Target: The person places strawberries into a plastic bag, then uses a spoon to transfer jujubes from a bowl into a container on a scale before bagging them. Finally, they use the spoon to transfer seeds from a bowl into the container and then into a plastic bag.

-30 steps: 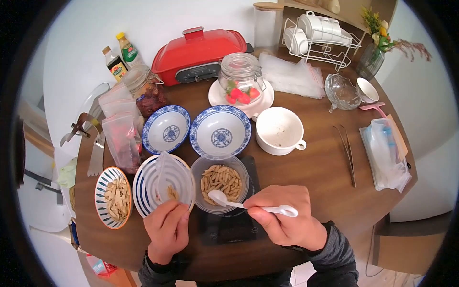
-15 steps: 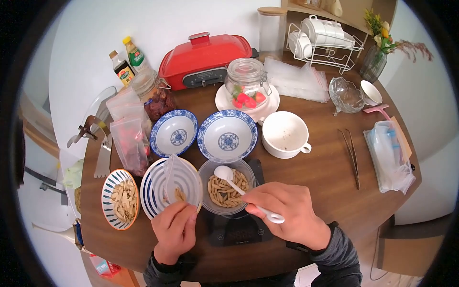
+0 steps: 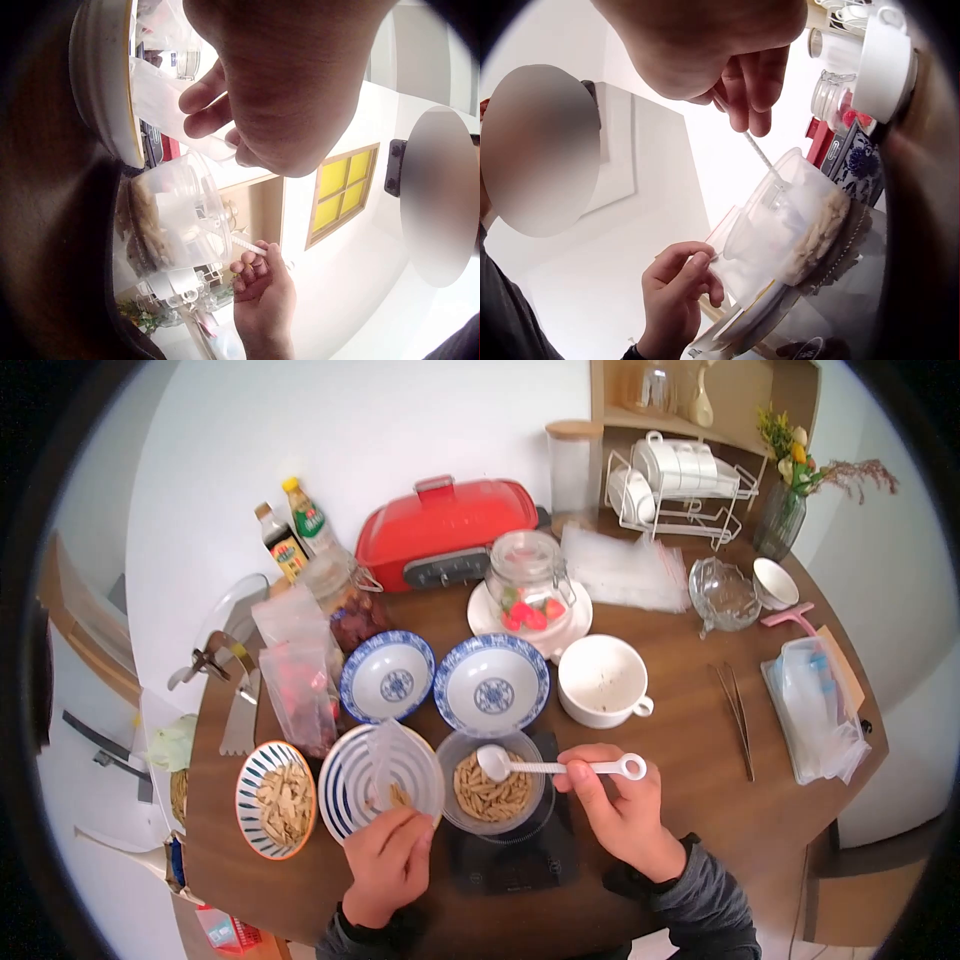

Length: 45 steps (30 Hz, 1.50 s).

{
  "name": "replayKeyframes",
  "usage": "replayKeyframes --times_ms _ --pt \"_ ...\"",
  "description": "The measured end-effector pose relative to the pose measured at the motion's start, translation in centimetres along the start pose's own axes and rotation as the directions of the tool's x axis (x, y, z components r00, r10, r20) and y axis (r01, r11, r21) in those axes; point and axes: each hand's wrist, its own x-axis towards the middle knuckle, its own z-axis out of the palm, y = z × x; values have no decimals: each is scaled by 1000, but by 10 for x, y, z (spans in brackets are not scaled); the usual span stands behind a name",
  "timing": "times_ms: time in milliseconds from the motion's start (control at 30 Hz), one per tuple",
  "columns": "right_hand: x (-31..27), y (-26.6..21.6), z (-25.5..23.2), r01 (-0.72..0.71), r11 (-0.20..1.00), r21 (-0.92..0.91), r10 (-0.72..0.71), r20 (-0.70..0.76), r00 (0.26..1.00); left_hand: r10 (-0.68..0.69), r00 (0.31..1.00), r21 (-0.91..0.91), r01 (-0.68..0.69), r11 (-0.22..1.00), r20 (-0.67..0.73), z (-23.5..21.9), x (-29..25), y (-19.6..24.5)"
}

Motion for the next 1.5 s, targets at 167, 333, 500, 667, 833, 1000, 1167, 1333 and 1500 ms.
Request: replayKeyframes --times_ms 167,333,500,667,833,1000,1167,1333,1500 --pt "-1 18 2 -34 993 109 35 -9 999 -12 1000 -11 12 1000 14 1 -4 -2" --pt "-7 23 1 -113 977 181 116 -7 993 -7 1000 14 7 1000 -3 0 -2 5" --pt "-17 38 2 -138 947 291 158 -46 986 62 992 105 -50 993 -111 9 -11 1" --pt "-20 27 2 -90 993 76 96 -73 993 52 993 115 -40 993 -110 7 -9 7" --pt "-19 23 1 -37 999 10 38 -70 997 20 995 92 -10 996 -102 7 -8 9" --pt "-21 17 1 15 1000 -11 -16 -41 999 12 995 87 -3 996 -98 9 -9 7" --pt "-22 24 4 17 999 41 -16 -33 999 -23 997 69 28 997 -77 8 -11 6" --pt "-21 26 2 47 999 18 -46 -31 998 -16 995 61 22 998 -101 13 -12 4" --pt "-21 23 3 54 998 -12 -55 -39 998 12 993 107 0 994 -119 11 -15 2"
